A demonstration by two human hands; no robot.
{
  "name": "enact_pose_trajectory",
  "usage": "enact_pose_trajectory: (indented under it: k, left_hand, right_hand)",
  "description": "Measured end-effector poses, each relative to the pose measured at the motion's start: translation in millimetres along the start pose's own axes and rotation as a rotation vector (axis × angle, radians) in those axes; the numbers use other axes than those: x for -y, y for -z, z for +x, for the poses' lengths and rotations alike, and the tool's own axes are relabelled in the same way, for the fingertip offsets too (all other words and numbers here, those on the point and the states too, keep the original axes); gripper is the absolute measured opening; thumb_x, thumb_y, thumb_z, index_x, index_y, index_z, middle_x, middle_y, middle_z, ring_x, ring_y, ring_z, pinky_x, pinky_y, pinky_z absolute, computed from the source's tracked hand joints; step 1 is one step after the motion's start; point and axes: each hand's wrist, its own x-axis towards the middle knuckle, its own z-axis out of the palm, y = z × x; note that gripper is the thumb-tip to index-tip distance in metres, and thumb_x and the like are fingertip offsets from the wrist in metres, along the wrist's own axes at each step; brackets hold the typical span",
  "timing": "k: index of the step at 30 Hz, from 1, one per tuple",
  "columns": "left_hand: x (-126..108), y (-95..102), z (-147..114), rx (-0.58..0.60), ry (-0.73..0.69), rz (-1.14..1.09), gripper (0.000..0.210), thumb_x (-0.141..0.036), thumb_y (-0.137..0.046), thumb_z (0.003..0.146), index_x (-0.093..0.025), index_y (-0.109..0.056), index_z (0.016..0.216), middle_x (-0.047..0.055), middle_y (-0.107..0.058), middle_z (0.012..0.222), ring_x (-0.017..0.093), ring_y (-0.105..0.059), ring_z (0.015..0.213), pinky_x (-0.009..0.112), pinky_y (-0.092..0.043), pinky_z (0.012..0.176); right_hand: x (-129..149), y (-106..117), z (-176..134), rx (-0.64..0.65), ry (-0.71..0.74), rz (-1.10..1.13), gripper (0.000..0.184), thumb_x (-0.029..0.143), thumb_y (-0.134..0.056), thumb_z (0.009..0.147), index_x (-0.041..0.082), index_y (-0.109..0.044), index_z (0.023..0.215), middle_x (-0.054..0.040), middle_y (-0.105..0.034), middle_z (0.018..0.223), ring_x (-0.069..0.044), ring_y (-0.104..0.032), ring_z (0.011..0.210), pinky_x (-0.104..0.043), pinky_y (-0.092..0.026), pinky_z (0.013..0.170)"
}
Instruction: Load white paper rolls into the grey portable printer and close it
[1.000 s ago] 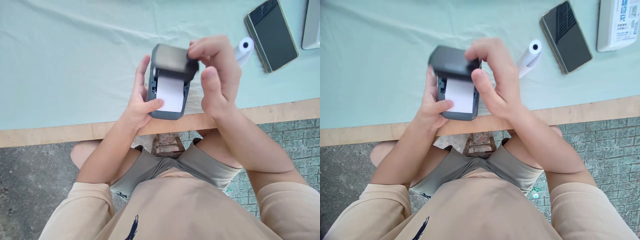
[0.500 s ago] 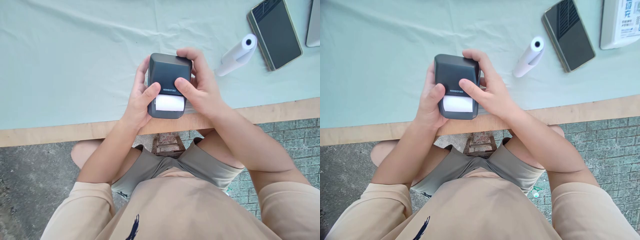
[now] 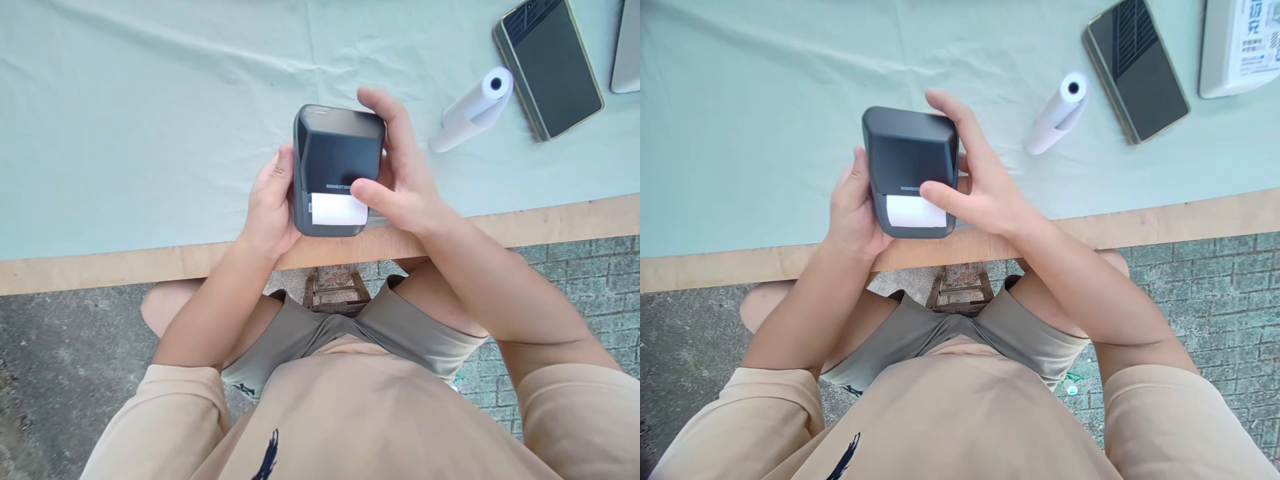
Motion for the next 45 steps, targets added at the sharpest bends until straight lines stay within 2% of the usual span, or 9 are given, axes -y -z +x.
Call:
enact_pose_trajectory:
  k: [7, 10, 14, 20, 27, 33, 39, 42, 45]
  left_hand:
    - [4, 4.3, 4, -0.07, -0.026, 0.04, 0.035, -0.04, -0.043, 0.099, -0.019, -0.069, 0.092, 0.004, -0.073, 0.093, 0.023, -0.064, 0.116, 0.035, -0.05, 0.106]
    - [5, 2.6, 4, -0.096, -0.027, 0.063, 0.034, -0.037, -0.041, 0.1, -0.019, -0.068, 0.09, 0.003, -0.072, 0.092, 0.022, -0.063, 0.119, 0.036, -0.051, 0.105]
    - [6, 0.8, 3, -0.071, -0.015, 0.06, 0.032, -0.038, -0.044, 0.099, -0.017, -0.068, 0.097, 0.002, -0.072, 0.087, 0.022, -0.063, 0.12, 0.037, -0.053, 0.104]
    - [6, 2.2, 2, -0.064, -0.018, 0.101, 0.033, -0.044, -0.047, 0.097, -0.019, -0.068, 0.099, 0.003, -0.072, 0.092, 0.022, -0.065, 0.115, 0.036, -0.055, 0.1]
    - [9, 0.4, -1, -0.079, -0.037, 0.154, 0.033, -0.05, -0.052, 0.093, -0.021, -0.069, 0.098, 0.002, -0.068, 0.09, 0.018, -0.068, 0.096, 0.029, -0.057, 0.085]
    - [7, -0.5, 0, -0.068, -0.004, 0.107, 0.03, -0.046, -0.052, 0.094, -0.021, -0.069, 0.098, 0.001, -0.068, 0.093, 0.016, -0.067, 0.086, 0.027, -0.056, 0.077]
    - [3, -1.3, 3, -0.092, 0.017, 0.042, 0.035, -0.042, -0.04, 0.1, -0.019, -0.066, 0.103, 0.004, -0.071, 0.106, 0.02, -0.066, 0.111, 0.037, -0.051, 0.103]
    - [4, 0.5, 4, -0.093, 0.013, 0.066, 0.036, -0.044, -0.039, 0.099, -0.021, -0.067, 0.103, 0.004, -0.072, 0.105, 0.021, -0.066, 0.112, 0.037, -0.051, 0.105]
    - [4, 0.7, 4, -0.105, -0.002, 0.103, 0.037, -0.046, -0.04, 0.099, -0.022, -0.068, 0.103, 0.004, -0.072, 0.109, 0.022, -0.062, 0.119, 0.037, -0.051, 0.106]
  right_hand:
    - [8, 9, 4, 0.02, 0.005, -0.131, 0.08, 0.053, -0.074, 0.073, 0.036, -0.031, 0.138, -0.0024, -0.042, 0.143, -0.02, -0.056, 0.117, -0.028, -0.06, 0.077]
    - [13, 9, 8, -0.27, 0.161, -0.334, 0.052, 0.058, -0.075, 0.07, 0.029, -0.049, 0.105, -0.0029, -0.056, 0.107, -0.017, -0.059, 0.095, -0.026, -0.053, 0.061]
    - [16, 4, 15, -0.59, 0.316, -0.272, 0.047, 0.059, -0.056, 0.088, 0.022, -0.032, 0.068, 0.0048, -0.035, 0.059, -0.009, -0.046, 0.051, -0.027, -0.037, 0.049]
    - [26, 5, 13, -0.345, 0.356, -0.637, 0.021, 0.038, -0.053, 0.09, 0.023, -0.055, 0.075, 0.001, -0.068, 0.075, -0.012, -0.055, 0.062, -0.031, -0.039, 0.056]
    - [45, 10, 14, 0.013, 0.052, -0.983, 0.01, 0.033, -0.063, 0.078, 0.03, -0.059, 0.087, 0.0017, -0.065, 0.074, -0.016, -0.052, 0.062, -0.029, -0.031, 0.045]
    - [60, 5, 20, 0.013, -0.027, -0.995, 0.016, 0.025, -0.065, 0.071, 0.028, -0.058, 0.085, 0.0003, -0.054, 0.062, -0.017, -0.051, 0.059, -0.029, -0.039, 0.049]
    - [56, 17, 8, -0.239, 0.016, -0.223, 0.027, 0.022, -0.06, 0.071, 0.027, -0.058, 0.097, 0.0016, -0.064, 0.104, -0.012, -0.061, 0.075, -0.026, -0.032, 0.041]
    - [35, 26, 8, -0.341, -0.172, 0.253, 0.031, 0.029, -0.056, 0.063, 0.026, -0.051, 0.093, 0.0021, -0.057, 0.083, -0.008, -0.047, 0.049, -0.026, -0.019, 0.031]
    - [15, 27, 10, -0.419, -0.211, 0.267, 0.035, 0.04, -0.061, 0.066, 0.028, -0.045, 0.094, 0.0039, -0.054, 0.076, -0.007, -0.042, 0.041, -0.026, -0.023, 0.03]
